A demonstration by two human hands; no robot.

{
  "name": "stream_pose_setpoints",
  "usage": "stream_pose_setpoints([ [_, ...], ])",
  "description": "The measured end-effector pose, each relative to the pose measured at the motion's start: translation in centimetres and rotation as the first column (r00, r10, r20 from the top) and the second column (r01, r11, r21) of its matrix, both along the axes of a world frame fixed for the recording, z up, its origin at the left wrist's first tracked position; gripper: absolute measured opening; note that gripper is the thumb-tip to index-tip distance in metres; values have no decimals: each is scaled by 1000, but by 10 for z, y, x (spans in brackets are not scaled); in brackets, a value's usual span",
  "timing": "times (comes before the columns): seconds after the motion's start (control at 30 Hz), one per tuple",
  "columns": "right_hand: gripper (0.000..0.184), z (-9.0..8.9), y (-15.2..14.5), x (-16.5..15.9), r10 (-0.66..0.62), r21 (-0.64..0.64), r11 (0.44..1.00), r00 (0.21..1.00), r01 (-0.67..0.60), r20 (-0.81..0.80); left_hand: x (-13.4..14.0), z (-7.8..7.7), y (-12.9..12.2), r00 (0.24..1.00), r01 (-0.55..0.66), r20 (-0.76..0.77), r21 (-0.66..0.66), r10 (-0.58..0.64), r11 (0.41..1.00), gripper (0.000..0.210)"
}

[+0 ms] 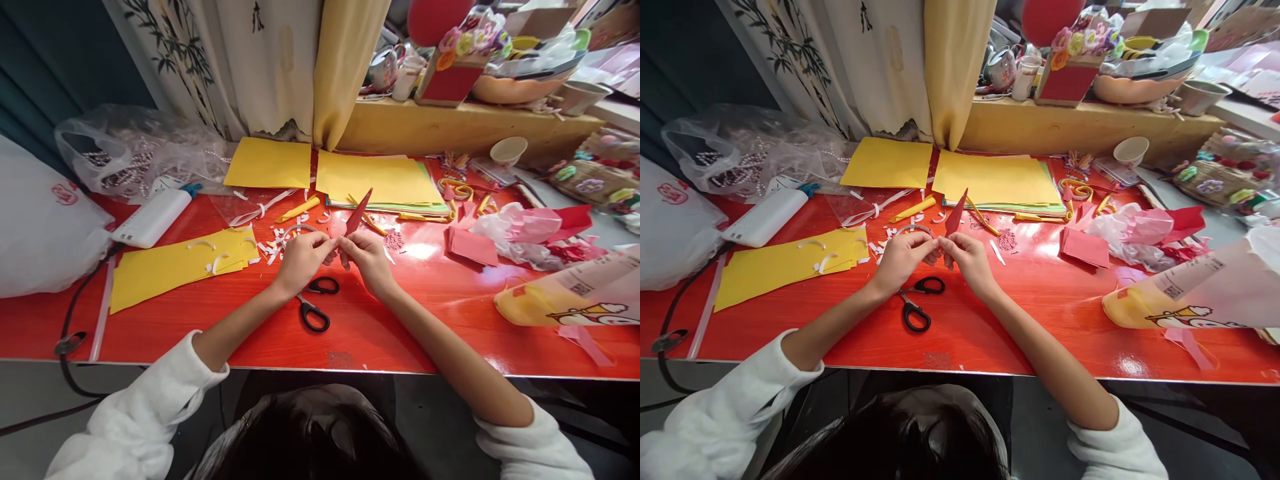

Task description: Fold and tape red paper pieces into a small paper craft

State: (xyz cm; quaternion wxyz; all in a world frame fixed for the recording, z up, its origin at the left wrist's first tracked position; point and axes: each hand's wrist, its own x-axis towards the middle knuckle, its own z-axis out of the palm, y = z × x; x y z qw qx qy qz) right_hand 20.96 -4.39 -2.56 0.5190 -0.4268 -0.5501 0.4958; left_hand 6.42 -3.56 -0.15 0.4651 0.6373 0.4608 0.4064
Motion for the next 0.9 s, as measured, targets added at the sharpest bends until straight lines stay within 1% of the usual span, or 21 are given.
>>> stream_pose_setpoints([
  [0.03,30,0,0,-1,10,-27,1000,999,-11,-39,0,0,1,999,-9,-37,44,11,999,29],
  [0.1,28,2,0,-3,21,-79,996,992,-31,-124,-2,-1,3,998,-28,-53,65,31,998,29],
  [0.23,22,5,-1,-5,7,-150,988,963,-49,-270,-3,-5,7,998,-55,32,22,55,998,25],
  [0.4,20,4,0,-5,25,-179,979,930,-97,-368,-1,-12,8,991,-75,115,10,74,997,24],
  [0.47,20,2,1,-5,12,-180,980,925,-87,-379,1,-11,7,990,-58,128,9,56,998,24],
  [0.57,19,1,2,-4,-7,-174,983,933,-59,-360,3,-8,4,994,-40,106,17,38,999,25],
  [0.77,27,0,1,-5,40,-173,980,955,-94,-292,3,-5,-3,997,-75,20,91,73,993,21],
  [0.83,28,0,1,-5,46,-174,980,953,-101,-298,3,-6,-3,997,-62,46,58,60,996,21],
  [0.9,27,1,1,-4,40,-166,981,949,-96,-314,3,-6,-1,993,-31,112,1,30,1000,25],
])
